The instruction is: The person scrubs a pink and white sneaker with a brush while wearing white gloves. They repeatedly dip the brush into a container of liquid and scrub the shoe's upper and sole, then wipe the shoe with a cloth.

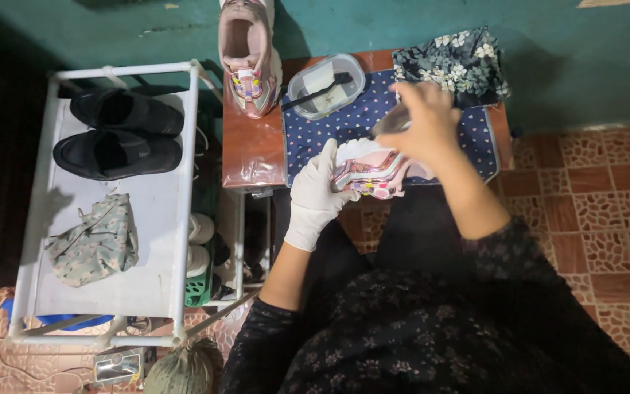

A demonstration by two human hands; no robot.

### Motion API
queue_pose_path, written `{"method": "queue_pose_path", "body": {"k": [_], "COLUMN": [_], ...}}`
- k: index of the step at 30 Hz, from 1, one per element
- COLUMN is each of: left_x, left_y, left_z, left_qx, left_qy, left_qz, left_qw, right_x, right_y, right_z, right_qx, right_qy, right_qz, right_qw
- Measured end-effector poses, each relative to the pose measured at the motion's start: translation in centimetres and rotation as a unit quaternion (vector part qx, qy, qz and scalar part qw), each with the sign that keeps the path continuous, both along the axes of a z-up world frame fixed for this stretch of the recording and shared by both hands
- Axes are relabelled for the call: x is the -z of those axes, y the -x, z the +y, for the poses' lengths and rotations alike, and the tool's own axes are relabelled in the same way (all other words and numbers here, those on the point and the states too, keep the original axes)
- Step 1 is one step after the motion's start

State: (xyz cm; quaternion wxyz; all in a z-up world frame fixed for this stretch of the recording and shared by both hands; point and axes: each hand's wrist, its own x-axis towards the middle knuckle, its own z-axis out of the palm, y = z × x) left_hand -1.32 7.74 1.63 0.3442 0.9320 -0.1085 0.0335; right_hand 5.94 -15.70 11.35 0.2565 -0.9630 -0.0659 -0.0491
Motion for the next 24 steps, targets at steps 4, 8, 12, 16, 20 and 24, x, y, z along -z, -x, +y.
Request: {"method": "queue_pose_path", "body": {"k": [4,8,12,16,20,24], "left_x": [-0.6,-1.0,-1.6,-2.3,-1.6,-1.3], "left_y": [0.1,0.5,-0.1,0.2,0.0,0.8], "left_z": [-0.1,-0.1,0.1,-0.4,-0.3,-0.5], "left_qx": [-0.002,0.004,-0.008,-0.019,-0.017,-0.024], "left_qy": [-0.013,-0.016,-0.033,-0.052,-0.037,-0.044], "left_qz": [-0.001,-0.025,0.008,0.009,0.008,0.0], "left_qw": [1.0,1.0,0.999,0.998,0.999,0.999], "right_x": [0.2,1.4,-0.3,1.0,0.8,1.4], "right_y": [1.1,2.0,2.0,2.7,0.5,2.7], "right_z": [0.6,1.2,1.7,2.7,0.9,3.2], "right_qx": [0.0,-0.032,-0.009,-0.068,0.005,-0.037], "right_qy": [-0.041,-0.042,-0.012,-0.025,-0.018,-0.046], "right_qz": [-0.024,0.01,-0.054,-0.03,-0.047,-0.028], "right_qw": [0.999,0.999,0.998,0.997,0.999,0.998]}}
